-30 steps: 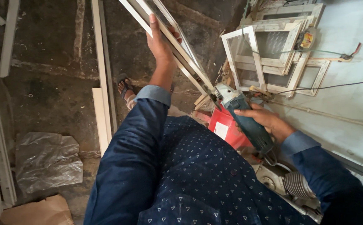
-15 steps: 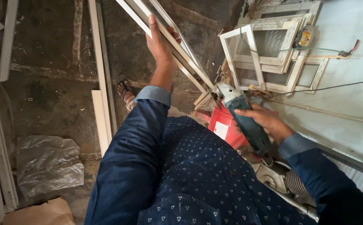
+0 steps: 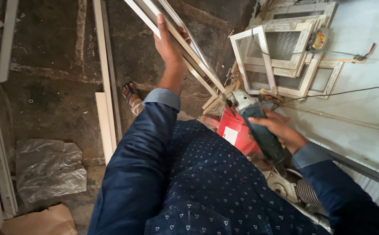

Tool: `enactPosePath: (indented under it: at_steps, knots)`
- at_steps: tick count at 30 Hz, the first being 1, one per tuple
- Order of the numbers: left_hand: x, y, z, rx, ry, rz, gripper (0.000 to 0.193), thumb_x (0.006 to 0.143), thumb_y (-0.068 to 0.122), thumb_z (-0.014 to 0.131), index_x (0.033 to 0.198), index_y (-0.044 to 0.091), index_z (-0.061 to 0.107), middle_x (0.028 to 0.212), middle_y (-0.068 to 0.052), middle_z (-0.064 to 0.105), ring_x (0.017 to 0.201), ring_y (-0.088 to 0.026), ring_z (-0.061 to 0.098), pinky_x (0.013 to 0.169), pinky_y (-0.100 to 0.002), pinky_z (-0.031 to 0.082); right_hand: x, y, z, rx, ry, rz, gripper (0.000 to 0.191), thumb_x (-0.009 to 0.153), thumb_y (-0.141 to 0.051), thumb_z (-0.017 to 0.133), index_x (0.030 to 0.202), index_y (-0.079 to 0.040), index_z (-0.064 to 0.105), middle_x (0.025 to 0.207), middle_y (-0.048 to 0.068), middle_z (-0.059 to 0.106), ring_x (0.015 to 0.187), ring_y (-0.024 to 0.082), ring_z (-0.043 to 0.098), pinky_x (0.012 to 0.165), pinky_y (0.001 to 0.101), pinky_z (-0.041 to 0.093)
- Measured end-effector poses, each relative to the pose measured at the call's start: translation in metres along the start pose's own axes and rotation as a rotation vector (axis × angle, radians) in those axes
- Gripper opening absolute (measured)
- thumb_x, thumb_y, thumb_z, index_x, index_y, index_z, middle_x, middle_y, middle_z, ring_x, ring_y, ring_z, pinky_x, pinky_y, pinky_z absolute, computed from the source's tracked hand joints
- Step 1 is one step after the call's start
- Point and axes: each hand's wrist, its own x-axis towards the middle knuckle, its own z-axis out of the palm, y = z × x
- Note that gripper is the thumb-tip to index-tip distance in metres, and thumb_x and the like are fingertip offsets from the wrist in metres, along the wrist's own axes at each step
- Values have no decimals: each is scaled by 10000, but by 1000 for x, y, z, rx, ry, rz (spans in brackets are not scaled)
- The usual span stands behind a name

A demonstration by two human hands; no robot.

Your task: The person picks up white uPVC window frame profiles from a pile on the workshop floor and uses an angle grinder to grind and smooth the cut edges of the frames, working on one frame at a time and setting finished frames aside.

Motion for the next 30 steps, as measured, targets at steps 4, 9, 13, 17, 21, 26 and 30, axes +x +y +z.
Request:
enactPosePath:
  at_steps: [4,9,13,17,21,26,30]
  knots:
    - [-4,-2,3,-41,-7,12,700,841,660,675,1143,55,496,731,-113,640,573,-209,652,488,-369,550,-1,-4,0,-26,-13,23,513,855,-243,724,1306,-78,542,842,159,697,640,263,719,550,397,589]
    - [-7,-2,2,-47,-6,7,678,859,647,674,1129,48,507,742,-108,637,584,-209,647,496,-367,545,9,-3,-7,-37,-38,55,515,852,-274,732,1293,-70,562,901,150,704,678,263,732,576,396,607]
    - [-7,-2,-1,-42,13,-6,699,838,653,679,1143,47,512,743,-105,634,580,-211,651,494,-375,558,16,0,-15,-91,-33,105,536,854,-310,747,1290,-38,595,930,161,720,724,261,733,598,396,608]
    - [-8,-3,-4,-24,2,-4,730,818,670,686,1155,47,507,749,-111,644,592,-212,667,506,-378,572,18,-3,-12,-39,-29,140,553,833,-309,771,1261,0,605,965,166,730,754,274,743,641,414,629]
    - [-8,-3,-6,-11,-17,20,763,823,688,687,1163,30,502,758,-114,645,608,-216,674,516,-382,575,15,-11,-6,-67,20,183,562,818,-311,774,1268,-26,597,992,172,735,777,277,753,664,415,635]
    - [-8,-4,-7,12,-1,9,795,802,705,680,1200,44,489,765,-109,647,622,-210,681,522,-383,588,11,-18,-2,-70,-6,151,564,814,-310,784,1265,-25,601,997,177,732,772,266,750,660,406,633]
    - [-8,-5,-7,25,13,-1,820,799,718,674,1210,35,482,778,-110,646,631,-211,684,530,-386,594,12,-17,-4,-64,-3,174,548,808,-297,790,1243,-23,599,959,186,739,744,267,746,652,408,627]
